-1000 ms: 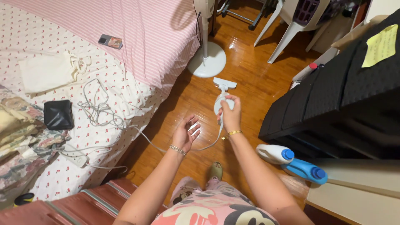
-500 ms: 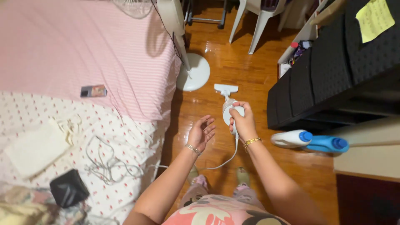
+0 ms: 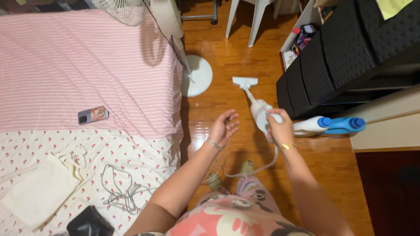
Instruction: Assemble a white handheld vacuum cleaner by connecting the tube and floor attachment.
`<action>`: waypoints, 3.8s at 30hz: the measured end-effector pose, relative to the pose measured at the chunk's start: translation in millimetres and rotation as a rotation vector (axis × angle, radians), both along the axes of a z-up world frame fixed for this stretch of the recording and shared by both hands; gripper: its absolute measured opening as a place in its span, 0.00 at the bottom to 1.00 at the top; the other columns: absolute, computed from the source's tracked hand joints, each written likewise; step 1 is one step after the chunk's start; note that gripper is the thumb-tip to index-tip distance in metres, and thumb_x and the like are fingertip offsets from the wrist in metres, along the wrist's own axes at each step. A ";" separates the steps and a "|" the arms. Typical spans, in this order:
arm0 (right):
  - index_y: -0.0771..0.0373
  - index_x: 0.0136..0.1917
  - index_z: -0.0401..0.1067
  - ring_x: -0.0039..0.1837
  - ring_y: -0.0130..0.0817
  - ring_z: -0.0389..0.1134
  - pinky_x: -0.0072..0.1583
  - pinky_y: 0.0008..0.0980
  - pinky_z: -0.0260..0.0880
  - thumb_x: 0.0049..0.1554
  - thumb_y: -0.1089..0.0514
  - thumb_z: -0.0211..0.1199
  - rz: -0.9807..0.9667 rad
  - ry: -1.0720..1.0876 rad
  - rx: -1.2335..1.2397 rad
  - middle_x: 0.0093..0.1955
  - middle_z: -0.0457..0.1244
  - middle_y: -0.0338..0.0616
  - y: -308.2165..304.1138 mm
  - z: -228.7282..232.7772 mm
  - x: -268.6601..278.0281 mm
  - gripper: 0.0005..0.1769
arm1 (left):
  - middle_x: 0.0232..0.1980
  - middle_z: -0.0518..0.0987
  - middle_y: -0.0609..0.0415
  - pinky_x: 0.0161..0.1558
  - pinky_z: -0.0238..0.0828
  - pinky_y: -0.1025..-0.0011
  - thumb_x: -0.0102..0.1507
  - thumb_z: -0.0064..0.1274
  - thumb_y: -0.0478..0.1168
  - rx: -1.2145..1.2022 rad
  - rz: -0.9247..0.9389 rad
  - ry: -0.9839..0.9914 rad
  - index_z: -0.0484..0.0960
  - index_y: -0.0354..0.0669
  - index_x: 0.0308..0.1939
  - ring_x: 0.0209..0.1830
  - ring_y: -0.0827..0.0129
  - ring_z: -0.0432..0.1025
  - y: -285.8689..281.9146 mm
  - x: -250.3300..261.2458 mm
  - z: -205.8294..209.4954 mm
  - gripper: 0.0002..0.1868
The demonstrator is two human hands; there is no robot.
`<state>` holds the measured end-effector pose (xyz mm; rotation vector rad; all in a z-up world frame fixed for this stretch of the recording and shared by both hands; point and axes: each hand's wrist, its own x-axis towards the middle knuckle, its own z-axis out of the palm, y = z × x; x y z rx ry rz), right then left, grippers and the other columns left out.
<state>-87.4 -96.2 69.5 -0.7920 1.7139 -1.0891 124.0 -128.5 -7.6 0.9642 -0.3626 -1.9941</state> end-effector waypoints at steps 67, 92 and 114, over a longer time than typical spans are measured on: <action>0.47 0.76 0.58 0.27 0.23 0.61 0.30 0.28 0.63 0.48 0.69 0.58 0.750 -0.041 0.039 0.37 0.65 0.37 -394.8 -4.7 116.1 0.44 | 0.60 0.77 0.59 0.50 0.71 0.68 0.66 0.44 0.48 0.122 0.083 -0.080 0.74 0.46 0.62 0.51 0.66 0.74 -376.4 90.7 -9.7 0.22; 0.68 0.50 0.68 0.24 0.34 0.60 0.26 0.34 0.60 0.44 0.68 0.57 0.375 -0.537 0.212 0.31 0.63 0.45 -565.8 -148.7 153.3 0.17 | 0.59 0.78 0.56 0.52 0.71 0.67 0.65 0.45 0.48 0.254 0.436 -0.149 0.74 0.46 0.62 0.51 0.67 0.72 -489.6 89.9 3.1 0.22; 0.70 0.44 0.69 0.25 0.33 0.61 0.29 0.33 0.61 0.46 0.66 0.64 0.749 -0.060 0.314 0.27 0.62 0.45 -599.2 -106.3 138.8 0.11 | 0.61 0.77 0.56 0.52 0.71 0.67 0.67 0.43 0.49 0.255 0.370 -0.166 0.73 0.46 0.64 0.52 0.67 0.71 -453.4 118.4 12.5 0.24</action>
